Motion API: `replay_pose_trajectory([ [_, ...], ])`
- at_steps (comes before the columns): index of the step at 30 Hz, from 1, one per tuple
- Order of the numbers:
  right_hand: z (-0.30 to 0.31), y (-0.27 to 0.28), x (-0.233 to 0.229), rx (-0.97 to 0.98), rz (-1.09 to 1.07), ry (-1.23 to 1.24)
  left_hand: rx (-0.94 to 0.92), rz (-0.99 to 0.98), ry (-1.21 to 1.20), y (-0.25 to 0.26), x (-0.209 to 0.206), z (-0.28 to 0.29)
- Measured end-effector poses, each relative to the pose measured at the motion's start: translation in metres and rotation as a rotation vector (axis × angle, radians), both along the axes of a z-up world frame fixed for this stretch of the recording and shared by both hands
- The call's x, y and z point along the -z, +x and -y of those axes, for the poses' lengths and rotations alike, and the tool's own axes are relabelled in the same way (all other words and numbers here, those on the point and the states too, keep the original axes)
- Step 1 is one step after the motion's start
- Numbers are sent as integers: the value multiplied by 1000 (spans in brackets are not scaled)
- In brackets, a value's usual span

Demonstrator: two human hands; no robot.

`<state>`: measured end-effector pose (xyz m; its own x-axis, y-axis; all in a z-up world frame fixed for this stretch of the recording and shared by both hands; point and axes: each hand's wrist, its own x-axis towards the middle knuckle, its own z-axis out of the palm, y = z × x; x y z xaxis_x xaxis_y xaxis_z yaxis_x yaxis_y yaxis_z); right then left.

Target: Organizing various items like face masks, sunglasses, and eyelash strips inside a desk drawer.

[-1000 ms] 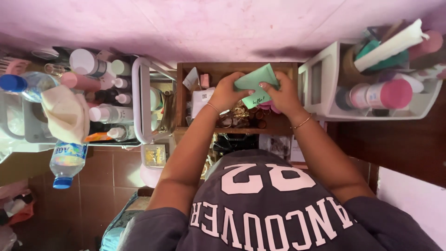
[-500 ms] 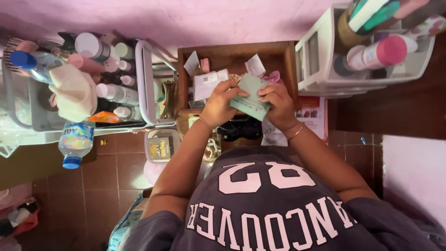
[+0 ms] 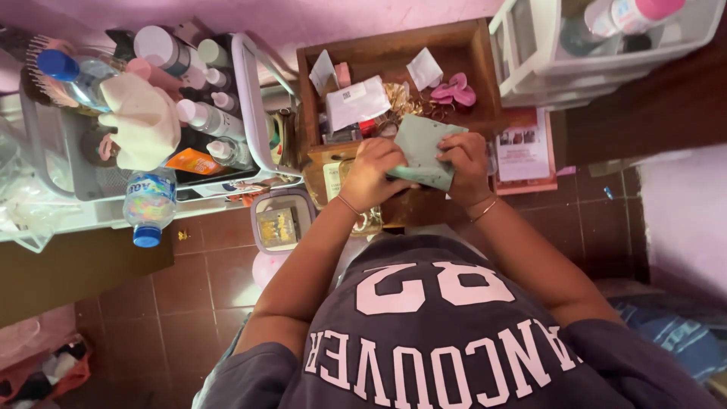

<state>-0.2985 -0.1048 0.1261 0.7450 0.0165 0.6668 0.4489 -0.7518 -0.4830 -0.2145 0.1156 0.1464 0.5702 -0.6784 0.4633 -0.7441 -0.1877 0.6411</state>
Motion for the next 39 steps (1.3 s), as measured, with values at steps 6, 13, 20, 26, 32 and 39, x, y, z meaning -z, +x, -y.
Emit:
replay_pose_trajectory([
  [6,-6,-30,14,-13,-111,113,27,-693,-77,-6,36,-6],
  [13,-9,-47,18,-19,-272,288,-24,-845,-54,2,42,8],
  [20,17,-43,-3,-56,-368,385,-12,-993,11,13,50,41],
  [26,62,-48,3,-205,-307,318,50,-1131,121,20,40,88],
  [32,110,-54,15,-163,-430,395,21,-1061,148,9,71,134],
  [39,174,-46,53,-167,-475,652,89,-1065,-79,-1,92,192],
])
